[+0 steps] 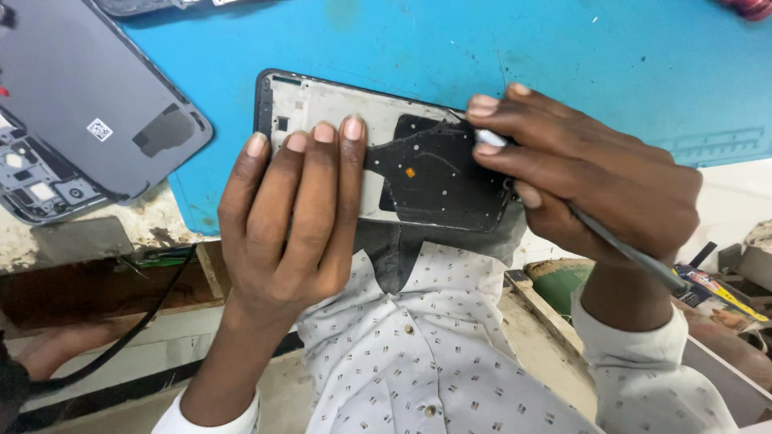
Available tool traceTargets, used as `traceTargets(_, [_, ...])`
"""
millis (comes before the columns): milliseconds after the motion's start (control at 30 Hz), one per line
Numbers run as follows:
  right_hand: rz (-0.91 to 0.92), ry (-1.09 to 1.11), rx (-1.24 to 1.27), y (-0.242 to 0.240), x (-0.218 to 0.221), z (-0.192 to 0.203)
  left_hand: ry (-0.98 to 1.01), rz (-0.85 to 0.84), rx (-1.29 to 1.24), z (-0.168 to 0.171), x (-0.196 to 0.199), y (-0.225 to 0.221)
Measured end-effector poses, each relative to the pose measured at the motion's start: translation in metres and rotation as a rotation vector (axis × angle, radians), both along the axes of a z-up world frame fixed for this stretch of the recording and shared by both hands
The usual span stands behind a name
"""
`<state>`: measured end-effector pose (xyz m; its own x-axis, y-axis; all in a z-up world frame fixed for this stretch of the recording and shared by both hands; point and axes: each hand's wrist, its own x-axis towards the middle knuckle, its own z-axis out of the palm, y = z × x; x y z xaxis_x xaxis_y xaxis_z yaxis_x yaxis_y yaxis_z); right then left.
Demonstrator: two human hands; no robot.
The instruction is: The person uses a metal prying tool to carefully separate the back cover from the frame of a disassembled smartphone. They work along the edges of the device, prying at the adhesive seal to detach the casing while holding the phone steady with their other hand.
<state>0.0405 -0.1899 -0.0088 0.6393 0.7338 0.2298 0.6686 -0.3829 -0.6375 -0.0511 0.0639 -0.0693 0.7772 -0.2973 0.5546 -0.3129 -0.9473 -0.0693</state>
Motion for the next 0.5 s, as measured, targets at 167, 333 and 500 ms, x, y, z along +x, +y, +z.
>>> traceTargets(167, [-0.035,-0.007,-0.041,0.001,0.001,0.000,-0.066,-0.021,-0.022,-0.003,0.002,0.002])
traceTargets(333, [-0.010,-0.015,-0.157,-0.002,0.003,0.000,-0.178,-0.010,-0.027,-0.018,0.008,0.002])
traceTargets(500, [0.056,-0.002,-0.077,0.005,0.010,0.015,-0.216,-0.008,0.024,-0.024,0.005,0.007])
